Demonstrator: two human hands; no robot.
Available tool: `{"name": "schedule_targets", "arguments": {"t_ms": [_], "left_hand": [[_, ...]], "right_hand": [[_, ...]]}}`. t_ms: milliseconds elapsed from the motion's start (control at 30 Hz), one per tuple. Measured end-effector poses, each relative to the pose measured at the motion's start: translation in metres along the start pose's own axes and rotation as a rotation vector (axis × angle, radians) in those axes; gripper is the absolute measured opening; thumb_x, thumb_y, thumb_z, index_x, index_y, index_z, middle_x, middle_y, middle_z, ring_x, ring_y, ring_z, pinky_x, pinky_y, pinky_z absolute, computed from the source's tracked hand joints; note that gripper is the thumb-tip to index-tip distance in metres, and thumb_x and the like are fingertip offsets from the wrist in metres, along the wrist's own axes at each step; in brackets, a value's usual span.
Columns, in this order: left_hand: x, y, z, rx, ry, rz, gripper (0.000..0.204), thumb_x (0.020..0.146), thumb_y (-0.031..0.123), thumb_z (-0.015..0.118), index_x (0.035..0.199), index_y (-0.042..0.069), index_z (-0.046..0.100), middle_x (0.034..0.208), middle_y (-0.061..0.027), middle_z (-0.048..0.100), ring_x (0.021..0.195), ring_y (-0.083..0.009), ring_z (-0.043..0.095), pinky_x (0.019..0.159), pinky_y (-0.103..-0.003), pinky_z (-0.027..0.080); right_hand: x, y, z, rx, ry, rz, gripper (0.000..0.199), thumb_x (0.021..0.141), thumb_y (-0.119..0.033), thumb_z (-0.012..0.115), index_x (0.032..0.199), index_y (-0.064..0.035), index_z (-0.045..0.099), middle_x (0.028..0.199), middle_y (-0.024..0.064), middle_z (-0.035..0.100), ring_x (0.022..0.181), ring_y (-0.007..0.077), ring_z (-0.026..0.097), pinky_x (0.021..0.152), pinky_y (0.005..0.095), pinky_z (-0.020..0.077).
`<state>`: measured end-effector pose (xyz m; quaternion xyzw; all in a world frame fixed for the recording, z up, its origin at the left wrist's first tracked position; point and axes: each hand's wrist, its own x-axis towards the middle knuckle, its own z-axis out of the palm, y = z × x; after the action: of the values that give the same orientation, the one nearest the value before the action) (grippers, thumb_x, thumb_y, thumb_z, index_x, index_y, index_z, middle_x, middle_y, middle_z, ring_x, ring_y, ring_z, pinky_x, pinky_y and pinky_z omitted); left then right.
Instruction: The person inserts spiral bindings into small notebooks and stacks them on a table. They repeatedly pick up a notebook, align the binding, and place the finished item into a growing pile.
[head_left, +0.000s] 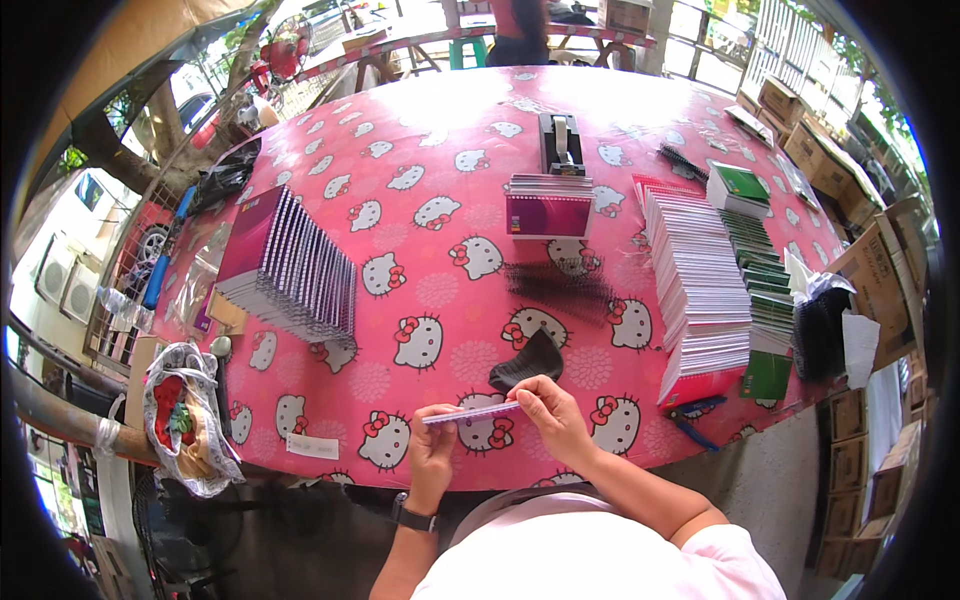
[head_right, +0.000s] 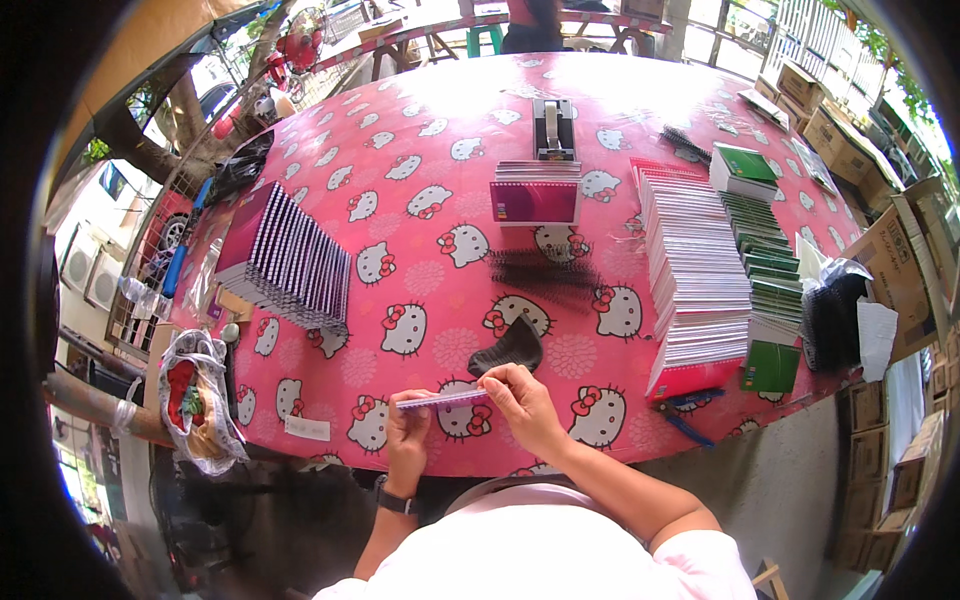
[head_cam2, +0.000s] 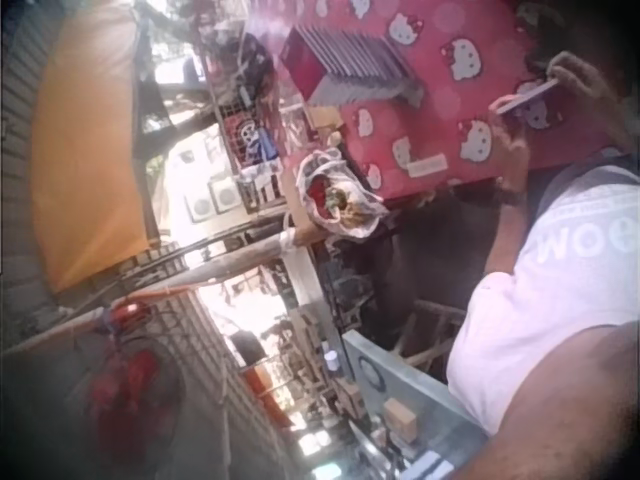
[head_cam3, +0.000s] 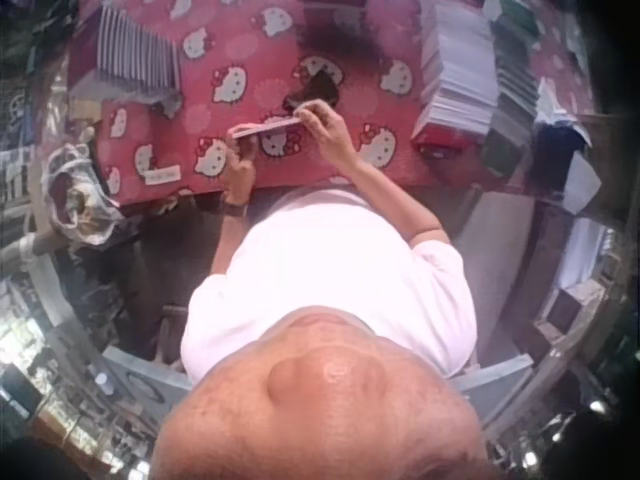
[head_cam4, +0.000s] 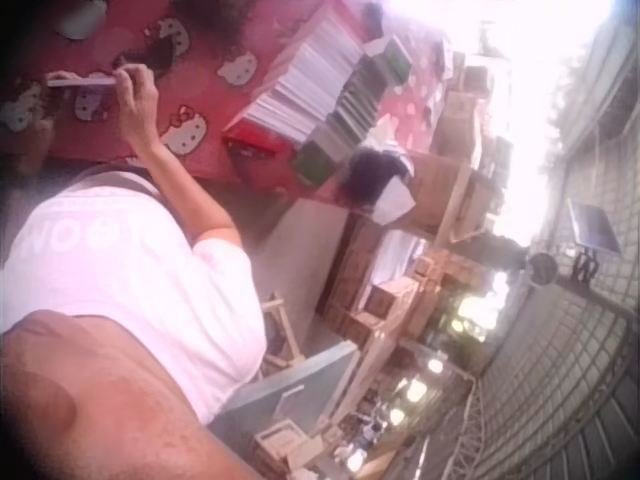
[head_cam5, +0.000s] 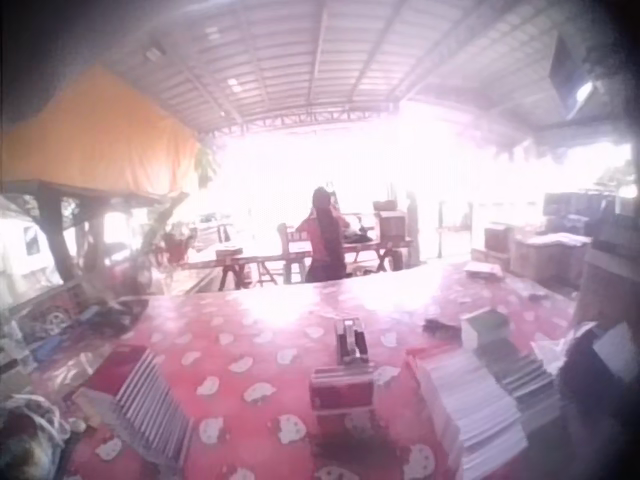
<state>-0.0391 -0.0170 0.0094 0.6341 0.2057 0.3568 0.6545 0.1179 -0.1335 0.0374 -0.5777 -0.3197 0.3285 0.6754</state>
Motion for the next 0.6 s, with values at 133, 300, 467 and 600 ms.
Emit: {"name": "schedule_targets", "arguments": {"t_ms": [133,300,467,600], "left_hand": [[0.007,0.037,0.032,0.659,0.286,0.37,0.041,0.086,0.002,0.059,0.125,0.005,0.045,0.117,-0.0137,0.056,0.114,-0.0283,0.051,0.106,-0.044,0.027],[0.016,0.042,0.044,1.088,-0.039,0.472,0.034,0.079,0.005,0.064,0.112,0.015,0.065,0.104,0.0005,0.063,0.099,-0.0147,0.059,0.107,-0.046,0.022],[0.026,0.042,0.039,0.986,-0.059,0.54,0.033,0.074,0.003,0.066,0.104,0.015,0.069,0.093,0.0055,0.065,0.083,-0.0116,0.059,0.081,-0.033,0.033],[0.025,0.041,0.042,0.986,-0.089,0.598,0.033,0.073,0.003,0.066,0.103,0.017,0.069,0.092,0.0053,0.066,0.081,-0.011,0.058,0.076,-0.031,0.033]], "right_hand": [[0.008,0.008,0.005,-0.179,0.058,-0.153,0.014,0.097,-0.013,0.048,0.1,-0.0033,0.058,0.083,0.0015,0.056,0.074,0.0064,0.048,0.069,0.0211,0.0391],[0.022,-0.003,-0.001,-0.431,0.007,-0.3,0.011,0.091,-0.01,0.056,0.092,-0.0018,0.063,0.081,0.0068,0.062,0.072,0.0131,0.056,0.067,0.0269,0.0446],[0.085,-0.036,-0.06,-0.544,0.278,-0.389,0.011,0.081,-0.006,0.064,0.091,-0.0001,0.064,0.084,0.0101,0.064,0.073,0.017,0.062,0.066,0.0283,0.0494],[0.128,-0.003,-0.065,-1.455,0.26,-0.254,0.025,0.076,-0.02,0.071,0.097,-0.0094,0.064,0.091,0.0054,0.061,0.098,0.0235,0.056,0.084,0.041,0.042]]}}
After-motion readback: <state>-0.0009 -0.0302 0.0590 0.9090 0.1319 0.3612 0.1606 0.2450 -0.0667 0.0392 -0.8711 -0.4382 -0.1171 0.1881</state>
